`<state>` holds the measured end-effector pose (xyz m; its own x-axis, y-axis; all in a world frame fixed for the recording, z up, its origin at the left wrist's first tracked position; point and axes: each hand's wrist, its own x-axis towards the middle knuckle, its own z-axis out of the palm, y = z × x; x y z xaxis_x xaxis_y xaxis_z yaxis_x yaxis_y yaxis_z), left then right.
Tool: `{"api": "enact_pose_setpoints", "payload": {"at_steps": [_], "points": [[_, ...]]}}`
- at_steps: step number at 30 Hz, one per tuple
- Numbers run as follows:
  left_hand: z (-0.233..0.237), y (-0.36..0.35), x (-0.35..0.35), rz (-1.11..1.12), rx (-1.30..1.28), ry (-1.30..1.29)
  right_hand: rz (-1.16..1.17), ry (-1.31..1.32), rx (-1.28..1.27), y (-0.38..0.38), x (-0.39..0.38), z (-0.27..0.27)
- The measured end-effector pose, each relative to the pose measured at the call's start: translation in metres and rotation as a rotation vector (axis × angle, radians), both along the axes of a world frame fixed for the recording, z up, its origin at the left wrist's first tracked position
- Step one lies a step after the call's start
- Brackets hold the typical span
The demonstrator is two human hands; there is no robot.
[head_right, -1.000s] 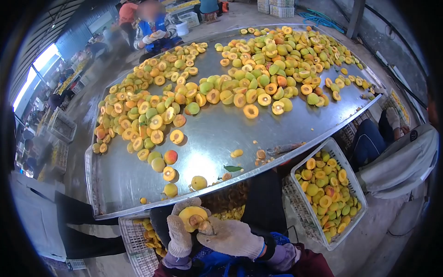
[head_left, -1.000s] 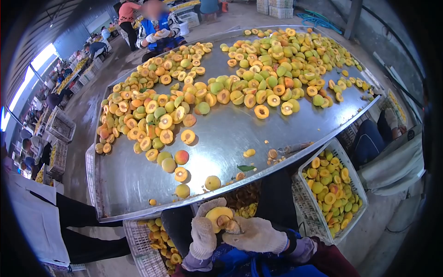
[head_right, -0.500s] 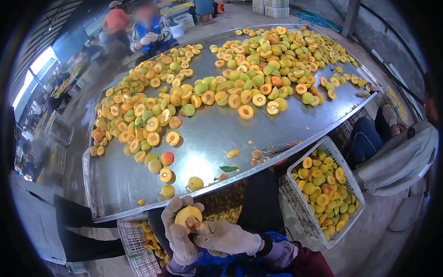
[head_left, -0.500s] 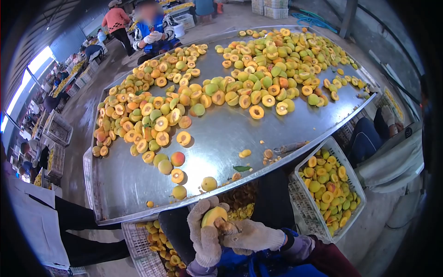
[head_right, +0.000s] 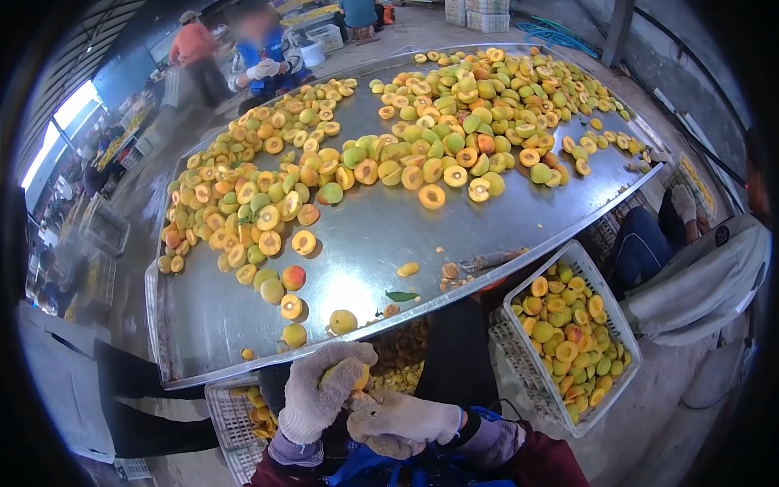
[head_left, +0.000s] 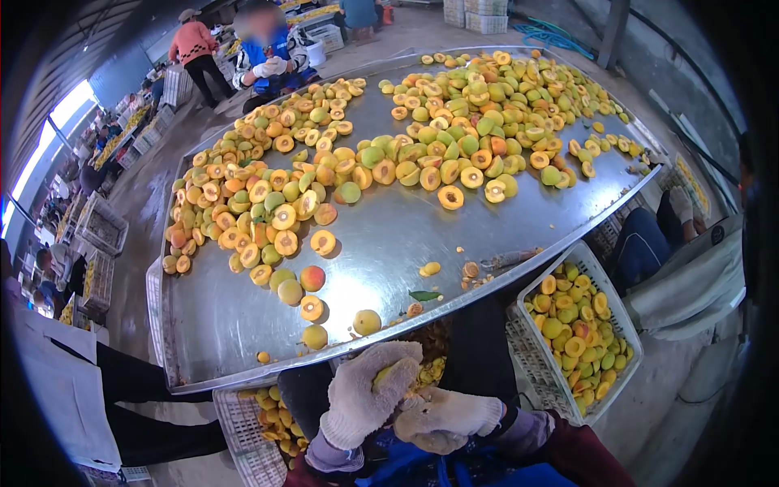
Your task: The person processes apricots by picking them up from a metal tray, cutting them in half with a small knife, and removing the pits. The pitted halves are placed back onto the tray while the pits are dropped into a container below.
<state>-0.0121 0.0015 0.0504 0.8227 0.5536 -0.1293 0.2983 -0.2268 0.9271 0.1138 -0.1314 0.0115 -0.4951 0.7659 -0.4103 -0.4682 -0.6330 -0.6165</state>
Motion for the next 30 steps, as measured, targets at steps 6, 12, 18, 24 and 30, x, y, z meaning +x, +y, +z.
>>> {"api": "enact_pose_setpoints", "payload": {"at_steps": [6, 12, 18, 24, 30], "points": [[-0.017, 0.0, -0.004, -0.185, 0.238, -0.452, -0.201, 0.481, 0.022, -0.014, -0.023, -0.029], [-0.049, -0.023, 0.005, -0.018, -1.312, -0.875, -0.061, 0.389, 0.145, -0.014, -0.02, -0.023], [-0.061, 0.029, -0.092, 0.677, -0.303, -0.333, -0.065, 0.105, 0.11, -0.009, -0.006, -0.02], [-0.108, 0.077, -0.137, 0.574, 1.024, 0.497, 0.139, -0.349, -0.029, 0.024, -0.01, 0.0], [-0.133, 0.126, -0.047, 0.307, 0.684, 0.598, 0.082, -0.407, -0.121, 0.031, -0.016, 0.005]]}}
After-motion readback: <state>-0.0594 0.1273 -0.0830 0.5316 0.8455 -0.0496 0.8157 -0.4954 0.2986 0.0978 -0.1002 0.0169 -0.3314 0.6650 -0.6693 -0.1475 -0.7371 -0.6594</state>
